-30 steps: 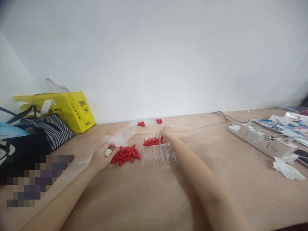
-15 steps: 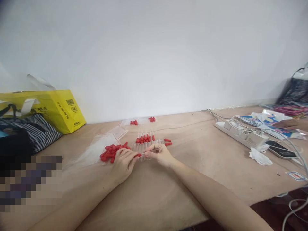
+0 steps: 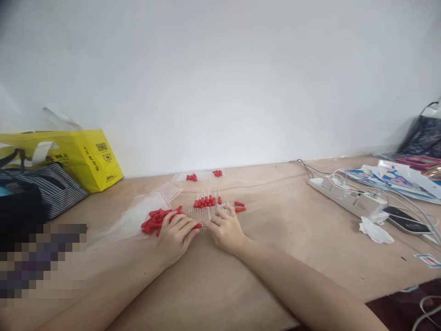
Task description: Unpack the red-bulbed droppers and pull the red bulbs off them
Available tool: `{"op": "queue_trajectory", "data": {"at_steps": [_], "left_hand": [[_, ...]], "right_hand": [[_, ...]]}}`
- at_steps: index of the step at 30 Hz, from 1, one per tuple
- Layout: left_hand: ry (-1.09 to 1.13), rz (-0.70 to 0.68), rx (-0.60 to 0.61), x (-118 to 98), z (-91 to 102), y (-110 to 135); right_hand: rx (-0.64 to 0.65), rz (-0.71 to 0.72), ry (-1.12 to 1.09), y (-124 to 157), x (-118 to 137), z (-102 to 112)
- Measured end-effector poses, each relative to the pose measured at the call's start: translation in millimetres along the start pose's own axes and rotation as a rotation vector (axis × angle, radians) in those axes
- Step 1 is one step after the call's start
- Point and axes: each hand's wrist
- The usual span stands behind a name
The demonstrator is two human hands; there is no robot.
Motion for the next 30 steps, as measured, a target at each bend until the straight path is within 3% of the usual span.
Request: {"op": "queue_trajectory", "data": {"at_steps": [23, 30], "left_hand": [[-0.027, -0.098, 0.126, 5, 6.6, 4], [-0.087, -0.007, 0.063, 22, 15.7, 17]], "right_hand": [[-0.031, 0.033, -0.028, 0, 1, 5], [0.005, -0.264, -0.097, 13, -27, 6]]}}
Point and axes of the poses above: each hand's wrist, its own y-axis away from the middle knuckle, its own z-axis out of the back of the hand, x = y × z, and after that the axes turned 5 degrees about y, right-handed
